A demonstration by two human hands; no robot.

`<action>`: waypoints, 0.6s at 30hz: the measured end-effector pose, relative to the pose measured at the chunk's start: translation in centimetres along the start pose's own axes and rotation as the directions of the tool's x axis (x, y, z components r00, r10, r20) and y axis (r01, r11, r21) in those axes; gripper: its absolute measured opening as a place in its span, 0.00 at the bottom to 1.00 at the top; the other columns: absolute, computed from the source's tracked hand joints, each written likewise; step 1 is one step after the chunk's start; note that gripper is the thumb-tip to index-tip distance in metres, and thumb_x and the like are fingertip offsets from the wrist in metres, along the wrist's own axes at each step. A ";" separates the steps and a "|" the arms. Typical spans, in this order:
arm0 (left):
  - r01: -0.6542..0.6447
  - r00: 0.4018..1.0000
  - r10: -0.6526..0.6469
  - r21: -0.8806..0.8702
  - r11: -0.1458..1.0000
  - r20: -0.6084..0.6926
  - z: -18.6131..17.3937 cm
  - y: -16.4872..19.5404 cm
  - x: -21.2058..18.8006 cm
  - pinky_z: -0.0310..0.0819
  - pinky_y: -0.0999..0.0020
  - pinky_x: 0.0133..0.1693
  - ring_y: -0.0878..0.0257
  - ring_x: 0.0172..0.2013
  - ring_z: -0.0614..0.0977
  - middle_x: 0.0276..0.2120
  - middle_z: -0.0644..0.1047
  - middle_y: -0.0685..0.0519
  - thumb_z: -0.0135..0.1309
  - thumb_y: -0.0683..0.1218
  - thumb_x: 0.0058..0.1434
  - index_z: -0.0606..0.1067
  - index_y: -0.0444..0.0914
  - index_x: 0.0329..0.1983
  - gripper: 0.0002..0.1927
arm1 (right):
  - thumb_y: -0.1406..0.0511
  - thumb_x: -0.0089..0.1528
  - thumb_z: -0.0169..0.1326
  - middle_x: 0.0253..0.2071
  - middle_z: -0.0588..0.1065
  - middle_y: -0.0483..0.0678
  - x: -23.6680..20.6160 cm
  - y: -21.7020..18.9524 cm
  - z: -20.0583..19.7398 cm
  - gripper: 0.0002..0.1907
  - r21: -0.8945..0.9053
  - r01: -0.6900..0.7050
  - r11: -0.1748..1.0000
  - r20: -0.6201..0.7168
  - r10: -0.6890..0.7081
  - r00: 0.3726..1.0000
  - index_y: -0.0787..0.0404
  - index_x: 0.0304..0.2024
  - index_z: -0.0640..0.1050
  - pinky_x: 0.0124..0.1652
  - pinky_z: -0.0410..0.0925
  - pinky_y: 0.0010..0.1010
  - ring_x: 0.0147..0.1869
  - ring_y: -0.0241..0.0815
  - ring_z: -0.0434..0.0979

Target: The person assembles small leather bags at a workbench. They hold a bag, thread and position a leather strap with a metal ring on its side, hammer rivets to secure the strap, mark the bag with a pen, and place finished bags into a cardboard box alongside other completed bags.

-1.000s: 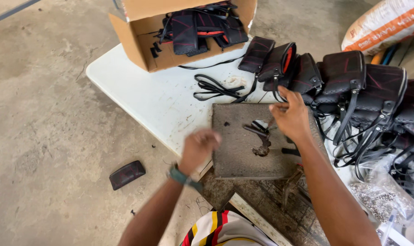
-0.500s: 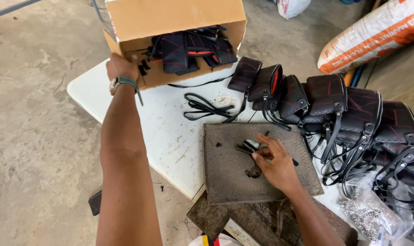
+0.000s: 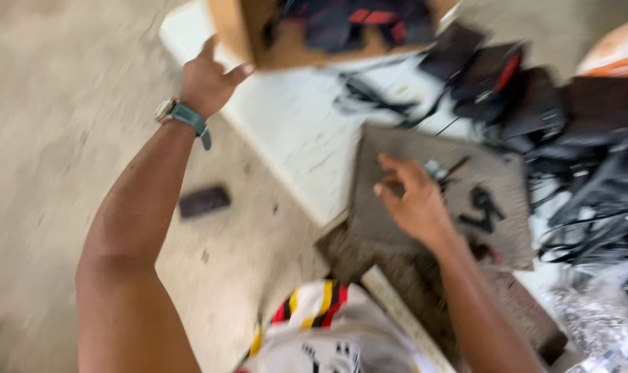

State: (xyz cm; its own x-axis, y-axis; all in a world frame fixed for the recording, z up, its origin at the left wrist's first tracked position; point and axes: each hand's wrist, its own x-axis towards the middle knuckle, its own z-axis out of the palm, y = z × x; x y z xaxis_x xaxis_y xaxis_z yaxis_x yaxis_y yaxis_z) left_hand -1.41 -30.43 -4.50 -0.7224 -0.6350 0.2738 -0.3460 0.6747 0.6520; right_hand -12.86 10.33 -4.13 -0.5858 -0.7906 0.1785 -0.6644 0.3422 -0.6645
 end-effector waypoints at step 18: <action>0.570 0.775 -0.488 -0.109 0.815 0.402 14.0 -13.2 -27.8 0.79 0.62 0.48 0.52 0.42 0.85 0.41 0.84 0.44 0.61 0.50 0.62 0.82 0.37 0.44 0.14 | 0.65 0.61 0.61 0.62 0.70 0.53 0.5 -8.8 11.9 0.26 -0.225 0.358 0.906 0.431 -0.238 0.871 0.61 0.62 0.74 0.64 0.62 0.47 0.67 0.56 0.67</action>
State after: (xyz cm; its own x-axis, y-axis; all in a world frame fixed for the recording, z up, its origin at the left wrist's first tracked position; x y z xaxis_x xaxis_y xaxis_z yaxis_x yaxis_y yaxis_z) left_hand 14.85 -16.41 -30.64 -0.6315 -0.6700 -0.3903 -0.6282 0.1470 0.7640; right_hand -1.81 0.88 -6.85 -0.1522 -0.9883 0.0007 -0.9162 0.1409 -0.3751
